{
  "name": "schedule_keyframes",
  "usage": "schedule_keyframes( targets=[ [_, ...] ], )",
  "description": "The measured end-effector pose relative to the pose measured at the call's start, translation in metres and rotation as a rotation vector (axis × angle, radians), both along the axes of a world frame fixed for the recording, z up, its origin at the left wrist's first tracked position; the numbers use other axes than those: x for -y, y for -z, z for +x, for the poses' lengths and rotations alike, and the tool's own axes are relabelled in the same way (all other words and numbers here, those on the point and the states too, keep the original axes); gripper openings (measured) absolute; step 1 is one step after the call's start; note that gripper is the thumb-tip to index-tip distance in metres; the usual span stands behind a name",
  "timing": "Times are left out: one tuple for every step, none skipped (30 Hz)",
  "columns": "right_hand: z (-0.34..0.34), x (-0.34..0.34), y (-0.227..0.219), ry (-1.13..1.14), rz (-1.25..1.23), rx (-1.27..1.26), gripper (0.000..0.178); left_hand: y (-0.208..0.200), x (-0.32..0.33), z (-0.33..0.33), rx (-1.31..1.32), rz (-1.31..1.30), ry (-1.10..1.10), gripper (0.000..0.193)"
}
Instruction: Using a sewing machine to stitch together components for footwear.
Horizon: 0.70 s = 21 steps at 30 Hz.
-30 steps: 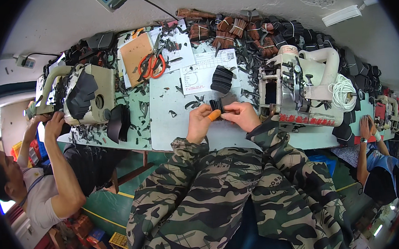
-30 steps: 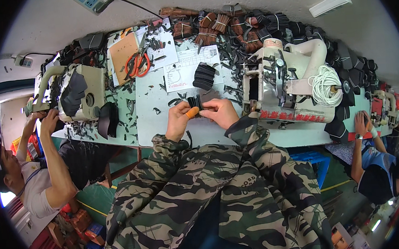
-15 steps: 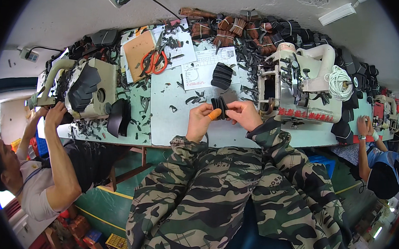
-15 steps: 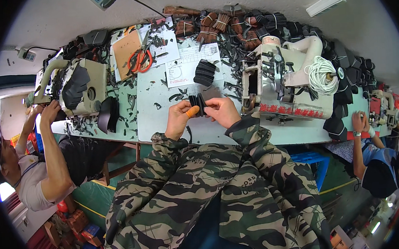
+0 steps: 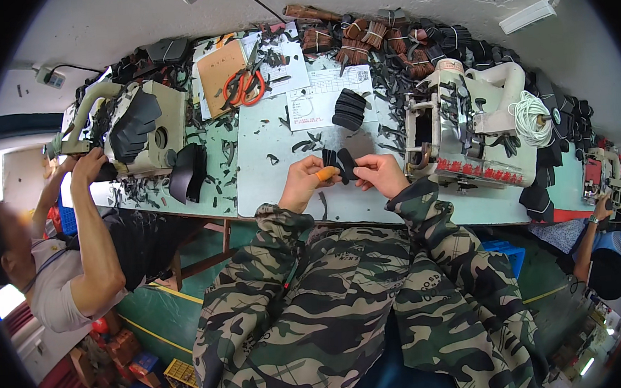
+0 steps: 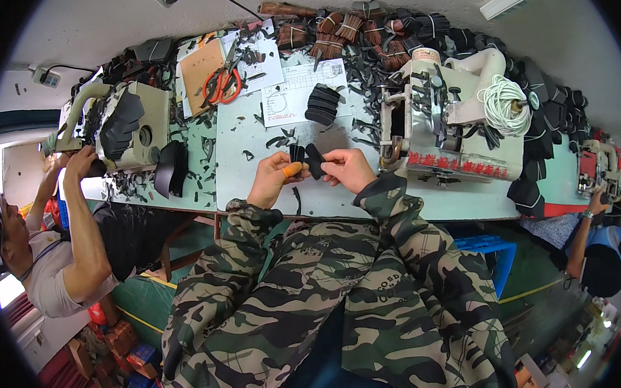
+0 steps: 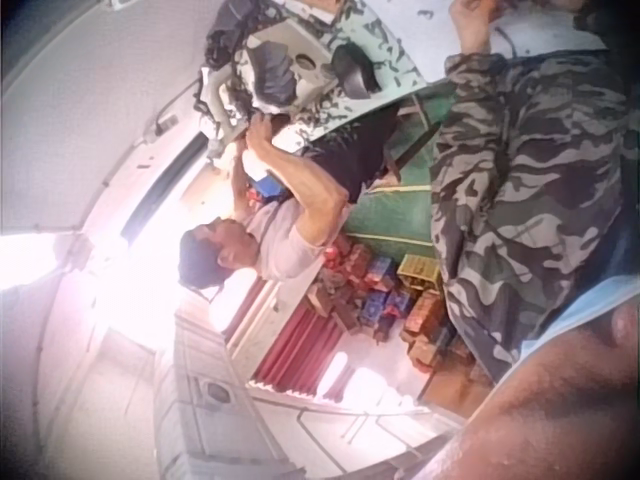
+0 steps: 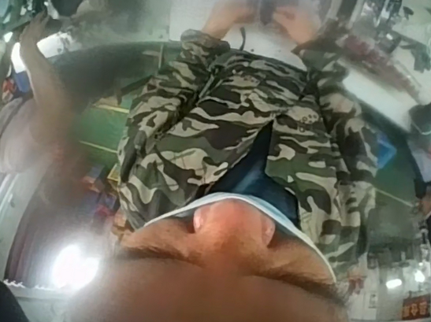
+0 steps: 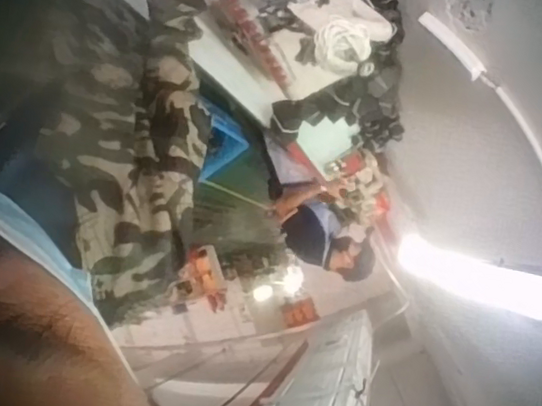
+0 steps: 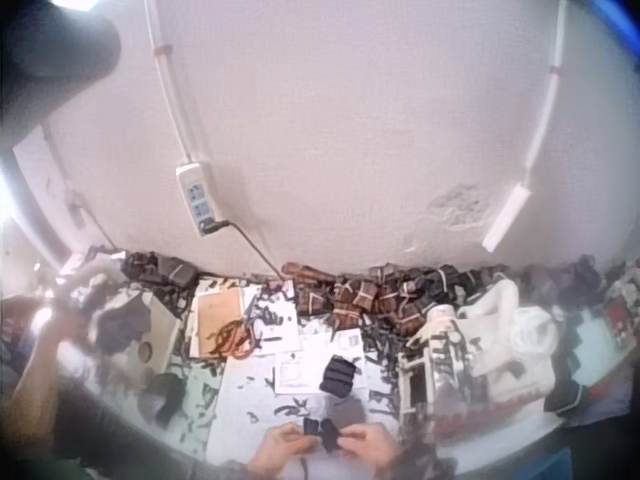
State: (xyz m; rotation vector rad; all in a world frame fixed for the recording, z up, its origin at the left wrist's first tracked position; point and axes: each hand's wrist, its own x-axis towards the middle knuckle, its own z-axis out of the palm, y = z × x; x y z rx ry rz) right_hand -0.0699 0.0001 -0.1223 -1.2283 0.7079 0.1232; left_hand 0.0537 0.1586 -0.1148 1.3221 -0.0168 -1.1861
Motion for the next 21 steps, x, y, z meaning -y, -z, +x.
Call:
schedule_keyframes(
  targets=[
    [0.001, -0.001, 0.007, -0.015, -0.008, -0.002, 0.021, 0.008, -0.002, 0.002, 0.002, 0.001, -0.002, 0.009],
    [-0.002, 0.001, 0.013, -0.015, -0.005, -0.004, 0.021, 0.021, -0.009, 0.005, 0.158, 0.089, -0.006, 0.009],
    [-0.006, 0.006, 0.019, -0.002, -0.213, -0.016, 0.021, 0.033, -0.019, 0.007, 0.314, 0.179, -0.010, 0.009],
    [-0.008, 0.011, 0.024, 0.013, -0.421, -0.030, 0.022, 0.034, -0.026, 0.010, 0.391, 0.171, -0.028, 0.010],
    [-0.012, 0.014, 0.028, 0.014, -0.419, -0.035, 0.022, 0.038, -0.029, 0.007, 0.387, 0.173, -0.026, 0.010],
    [-0.015, 0.016, 0.032, -0.044, -0.675, -0.016, 0.022, 0.041, -0.032, 0.004, 0.538, 0.226, 0.089, 0.010],
    [-0.017, 0.017, 0.034, -0.105, -0.931, 0.002, 0.022, 0.036, -0.031, 0.000, 0.686, 0.277, 0.206, 0.010],
    [-0.015, 0.015, 0.035, -0.083, -0.997, 0.039, 0.017, 0.028, -0.022, -0.008, 0.876, 0.278, 0.254, 0.014],
    [-0.012, 0.017, 0.035, -0.084, -0.997, 0.035, 0.017, 0.025, -0.010, -0.012, 0.873, 0.276, 0.255, 0.014],
    [-0.006, 0.017, 0.031, -0.119, -1.093, 0.062, 0.015, 0.022, 0.001, -0.011, 1.154, 0.224, 0.273, 0.013],
    [0.001, 0.015, 0.031, -0.159, -1.184, 0.093, 0.014, 0.022, 0.008, -0.013, 1.432, 0.173, 0.290, 0.013],
    [0.009, 0.014, 0.036, -0.156, -1.206, 0.093, 0.012, 0.032, 0.008, -0.016, 1.441, 0.195, 0.564, 0.012],
    [0.002, 0.015, 0.039, -0.163, -1.209, 0.087, 0.012, 0.045, 0.000, -0.033, 1.364, 0.252, 0.838, 0.013],
    [-0.007, 0.017, 0.047, -0.402, -1.085, 0.087, 0.013, 0.032, -0.012, -0.040, 1.245, 0.263, 1.125, 0.015],
    [-0.012, 0.013, 0.047, -0.632, -0.945, 0.098, 0.013, 0.014, -0.032, -0.034, 1.108, 0.285, 1.405, 0.018],
    [-0.014, -0.001, 0.023, -0.632, -0.551, 0.090, 0.012, 0.026, -0.058, -0.026, 1.012, 0.285, 1.319, 0.021],
    [-0.017, -0.007, 0.023, -0.594, -0.751, 0.187, 0.014, 0.011, -0.048, -0.018, 1.036, 0.527, 1.314, 0.017],
    [-0.012, -0.009, 0.025, -0.509, -0.880, 0.131, 0.016, 0.009, -0.038, -0.013, 1.186, 0.403, 1.125, 0.015],
    [0.001, -0.013, 0.024, -0.437, -0.998, 0.102, 0.017, 0.005, -0.034, -0.009, 1.320, 0.310, 0.912, 0.014],
    [0.007, -0.009, 0.027, -0.439, -1.001, 0.100, 0.017, 0.013, -0.021, -0.007, 1.320, 0.307, 0.909, 0.014],
    [0.012, -0.005, 0.031, -0.492, -1.026, 0.105, 0.017, 0.024, -0.007, -0.006, 1.457, 0.210, 0.804, 0.013]
  ],
)
